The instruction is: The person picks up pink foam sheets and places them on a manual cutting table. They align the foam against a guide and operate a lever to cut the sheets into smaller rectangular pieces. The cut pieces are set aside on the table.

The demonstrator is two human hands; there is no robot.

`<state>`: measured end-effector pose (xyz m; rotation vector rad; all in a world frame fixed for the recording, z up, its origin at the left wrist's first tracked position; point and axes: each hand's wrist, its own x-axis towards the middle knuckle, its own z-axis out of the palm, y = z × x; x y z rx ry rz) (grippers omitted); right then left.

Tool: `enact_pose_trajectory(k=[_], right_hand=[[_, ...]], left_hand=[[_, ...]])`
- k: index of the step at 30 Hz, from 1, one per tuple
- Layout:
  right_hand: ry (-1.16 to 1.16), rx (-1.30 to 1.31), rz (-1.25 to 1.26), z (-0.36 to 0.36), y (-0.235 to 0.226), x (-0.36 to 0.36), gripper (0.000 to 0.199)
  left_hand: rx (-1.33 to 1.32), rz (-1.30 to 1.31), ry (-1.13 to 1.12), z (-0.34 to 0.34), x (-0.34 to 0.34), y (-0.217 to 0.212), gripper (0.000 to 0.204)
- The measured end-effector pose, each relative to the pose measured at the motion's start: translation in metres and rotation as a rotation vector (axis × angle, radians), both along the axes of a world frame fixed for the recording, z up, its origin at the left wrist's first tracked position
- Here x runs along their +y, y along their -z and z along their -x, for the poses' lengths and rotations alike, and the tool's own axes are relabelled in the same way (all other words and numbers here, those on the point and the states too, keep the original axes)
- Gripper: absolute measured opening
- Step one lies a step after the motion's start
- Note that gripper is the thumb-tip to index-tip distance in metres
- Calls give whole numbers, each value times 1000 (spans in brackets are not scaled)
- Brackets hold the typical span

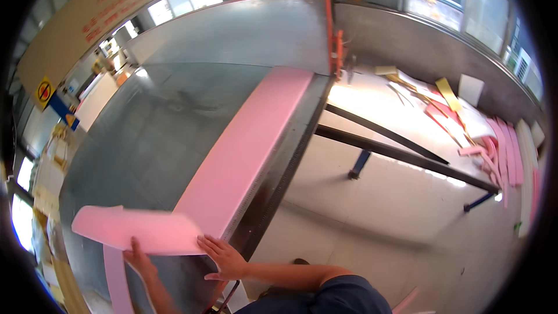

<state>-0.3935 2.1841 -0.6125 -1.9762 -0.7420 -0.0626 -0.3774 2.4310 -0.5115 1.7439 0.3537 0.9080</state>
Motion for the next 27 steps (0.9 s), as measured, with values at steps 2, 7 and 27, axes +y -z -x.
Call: enact_pose_trajectory(k=[2, 7, 27], right_hand=[[243, -138, 57, 11, -25, -18, 84], [530, -96, -367, 36, 67, -134, 52], [1585, 671, -357, 405, 189, -634, 32]], left_hand=[[179, 267, 138, -8, -36, 2, 43], [152, 619, 561, 22, -182, 31, 39], [1340, -899, 557, 302, -290, 364, 34]])
